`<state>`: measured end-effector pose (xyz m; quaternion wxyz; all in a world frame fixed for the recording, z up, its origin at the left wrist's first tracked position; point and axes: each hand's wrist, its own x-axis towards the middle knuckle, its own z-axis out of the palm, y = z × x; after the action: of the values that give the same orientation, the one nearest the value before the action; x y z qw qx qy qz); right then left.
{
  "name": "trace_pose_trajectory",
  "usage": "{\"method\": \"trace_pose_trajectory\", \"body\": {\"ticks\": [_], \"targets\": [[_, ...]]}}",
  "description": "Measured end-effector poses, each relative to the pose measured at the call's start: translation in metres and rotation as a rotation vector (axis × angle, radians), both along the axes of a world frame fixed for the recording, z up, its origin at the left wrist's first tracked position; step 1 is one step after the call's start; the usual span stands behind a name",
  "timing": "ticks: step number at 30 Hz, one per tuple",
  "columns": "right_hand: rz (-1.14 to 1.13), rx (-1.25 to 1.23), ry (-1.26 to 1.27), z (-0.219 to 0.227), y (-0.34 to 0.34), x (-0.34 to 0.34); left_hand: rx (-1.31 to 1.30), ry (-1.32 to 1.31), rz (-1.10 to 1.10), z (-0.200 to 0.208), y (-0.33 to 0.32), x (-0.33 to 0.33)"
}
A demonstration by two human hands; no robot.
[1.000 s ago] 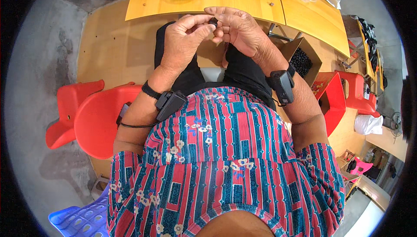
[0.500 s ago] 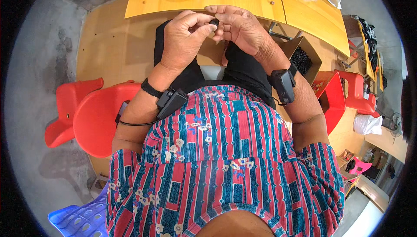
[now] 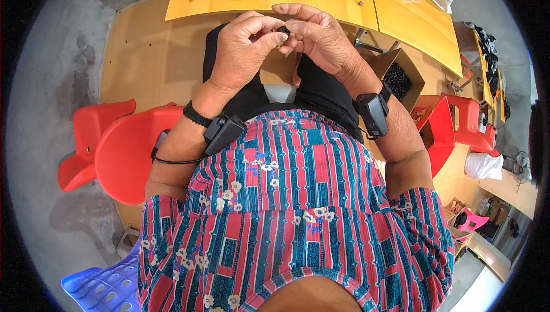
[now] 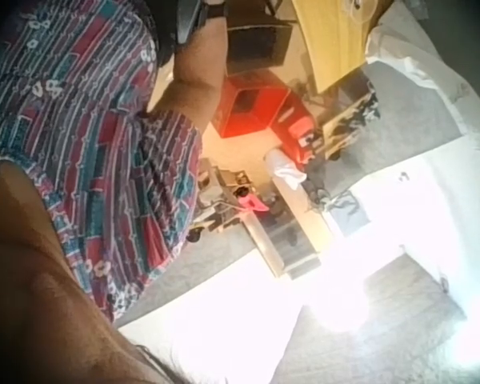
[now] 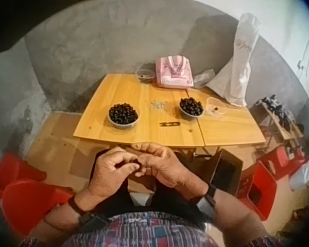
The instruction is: The person picks up small black rubber parts from bowls on a table and attaches pieces together by hand.
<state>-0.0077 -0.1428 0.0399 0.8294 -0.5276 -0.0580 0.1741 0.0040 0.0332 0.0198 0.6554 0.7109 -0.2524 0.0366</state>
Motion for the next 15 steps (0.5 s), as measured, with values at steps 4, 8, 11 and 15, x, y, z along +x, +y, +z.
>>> {"method": "trace_pose_trajectory", "body": {"ticks": [4, 8, 11, 15], "targets": [[-0.037, -0.009, -0.023, -0.003, 0.000, -0.002, -0.008, -0.003, -0.058, -0.004, 0.002, 0.002], [-0.037, -0.138, -0.165, -0.001, -0.004, -0.002, -0.218, 0.296, -0.237, -0.002, 0.000, -0.008], [-0.087, -0.352, -0.372, 0.010, 0.005, -0.009, -0.215, 0.355, -0.264, -0.003, 0.002, -0.009], [-0.158, -0.486, -0.571, 0.011, 0.006, -0.014, -0.154, 0.326, -0.298, 0.001, 0.004, -0.008]]}}
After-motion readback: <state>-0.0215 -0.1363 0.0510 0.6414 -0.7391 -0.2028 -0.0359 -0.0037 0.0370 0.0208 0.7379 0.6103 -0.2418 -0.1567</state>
